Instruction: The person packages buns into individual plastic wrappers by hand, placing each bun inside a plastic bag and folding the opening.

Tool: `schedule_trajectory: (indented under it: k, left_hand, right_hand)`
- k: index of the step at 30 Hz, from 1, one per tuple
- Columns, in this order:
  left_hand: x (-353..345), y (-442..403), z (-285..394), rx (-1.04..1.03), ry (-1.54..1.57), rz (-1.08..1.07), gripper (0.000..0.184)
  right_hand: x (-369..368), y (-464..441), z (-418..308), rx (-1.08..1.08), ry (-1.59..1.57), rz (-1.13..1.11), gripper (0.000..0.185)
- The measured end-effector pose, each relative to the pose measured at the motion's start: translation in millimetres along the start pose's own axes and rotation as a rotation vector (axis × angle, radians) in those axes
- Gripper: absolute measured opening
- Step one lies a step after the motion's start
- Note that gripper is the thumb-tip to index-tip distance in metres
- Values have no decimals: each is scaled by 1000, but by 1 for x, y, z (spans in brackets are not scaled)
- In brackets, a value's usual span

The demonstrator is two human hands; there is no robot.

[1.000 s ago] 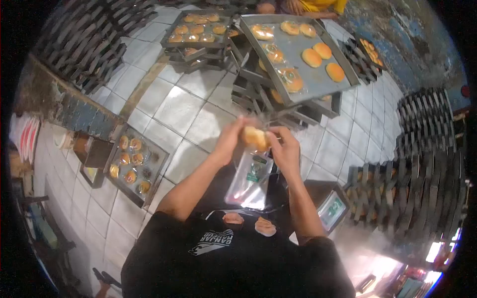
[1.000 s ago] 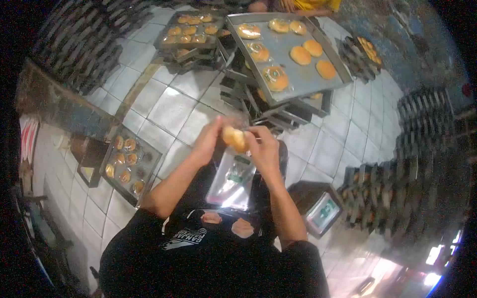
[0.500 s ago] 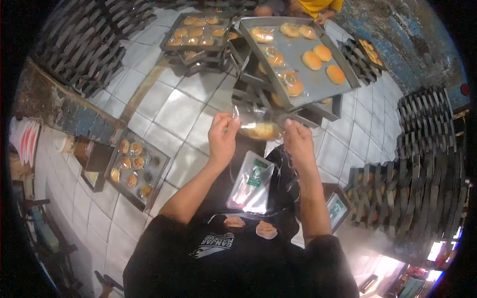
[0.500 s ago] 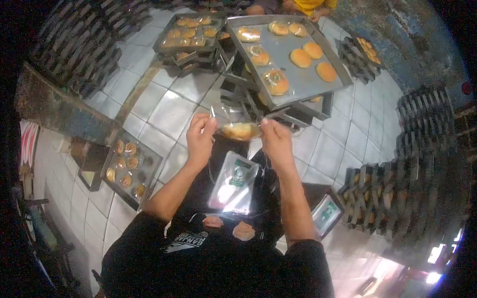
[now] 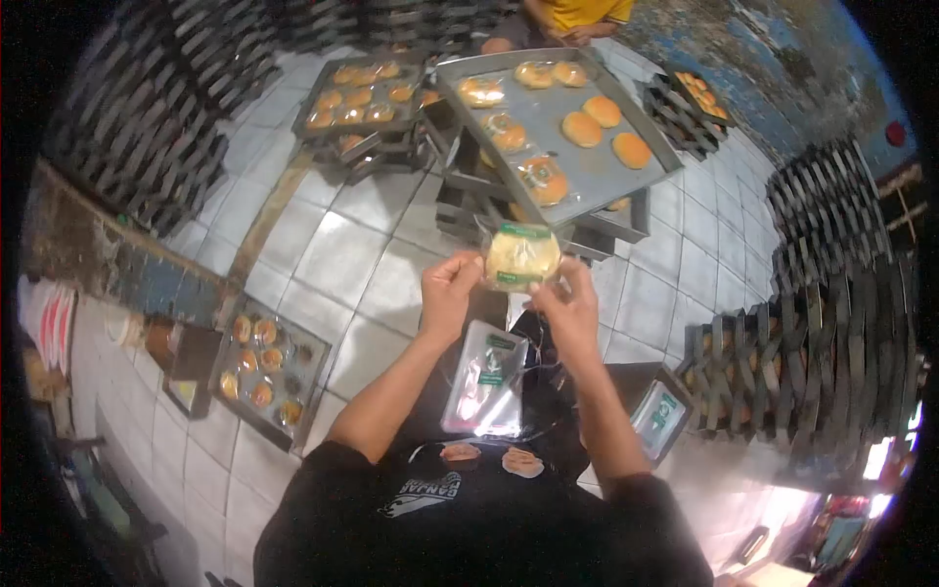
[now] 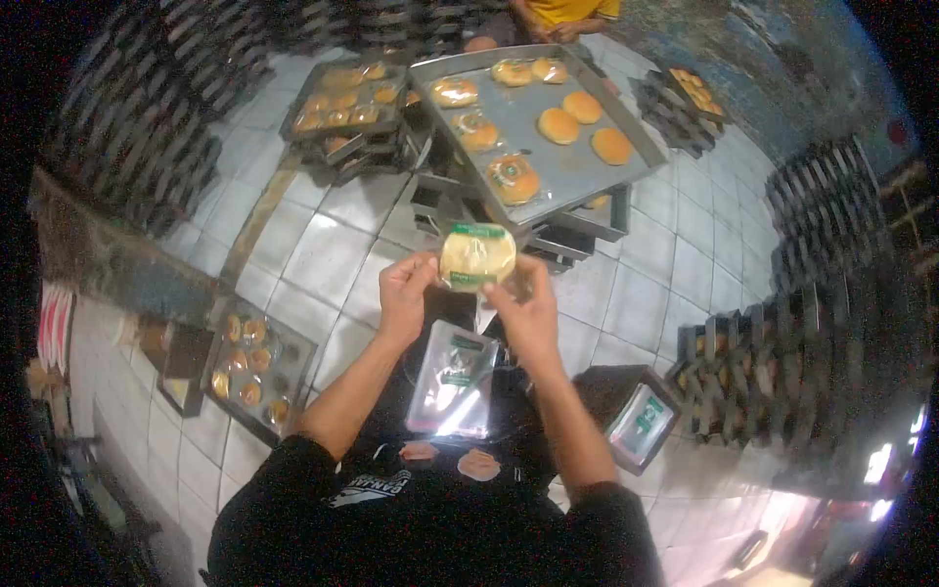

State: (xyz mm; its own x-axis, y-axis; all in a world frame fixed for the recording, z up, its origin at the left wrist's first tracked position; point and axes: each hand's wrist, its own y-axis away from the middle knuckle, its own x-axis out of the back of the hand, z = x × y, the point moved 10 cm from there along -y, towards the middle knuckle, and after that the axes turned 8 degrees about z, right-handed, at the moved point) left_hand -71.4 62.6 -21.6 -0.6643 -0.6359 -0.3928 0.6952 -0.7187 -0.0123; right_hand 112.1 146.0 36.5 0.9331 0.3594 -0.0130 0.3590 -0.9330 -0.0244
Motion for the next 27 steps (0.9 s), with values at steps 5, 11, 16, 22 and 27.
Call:
schedule_trajectory:
  k: [5, 11, 16, 22, 27]
  left_hand:
    - [-24, -24, 20, -44, 67, 56, 21]
    - [190, -8, -179, -153, -1146, -60, 45]
    - [422, 215, -253, 696, -1626, -450, 47]
    - [428, 119, -182, 357, -1775, -245, 43]
    - [-19, 10, -10, -477, -1088, -288, 41]
  right_hand:
    - [29, -75, -69, 449, 282, 114, 44]
    - [60, -63, -44, 642, 786, 221, 44]
    - [81, 37, 85, 573, 730, 86, 29]
    - [89, 5, 102, 368, 683, 76, 29]
    - [59, -63, 195, -35, 1020, -207, 39]
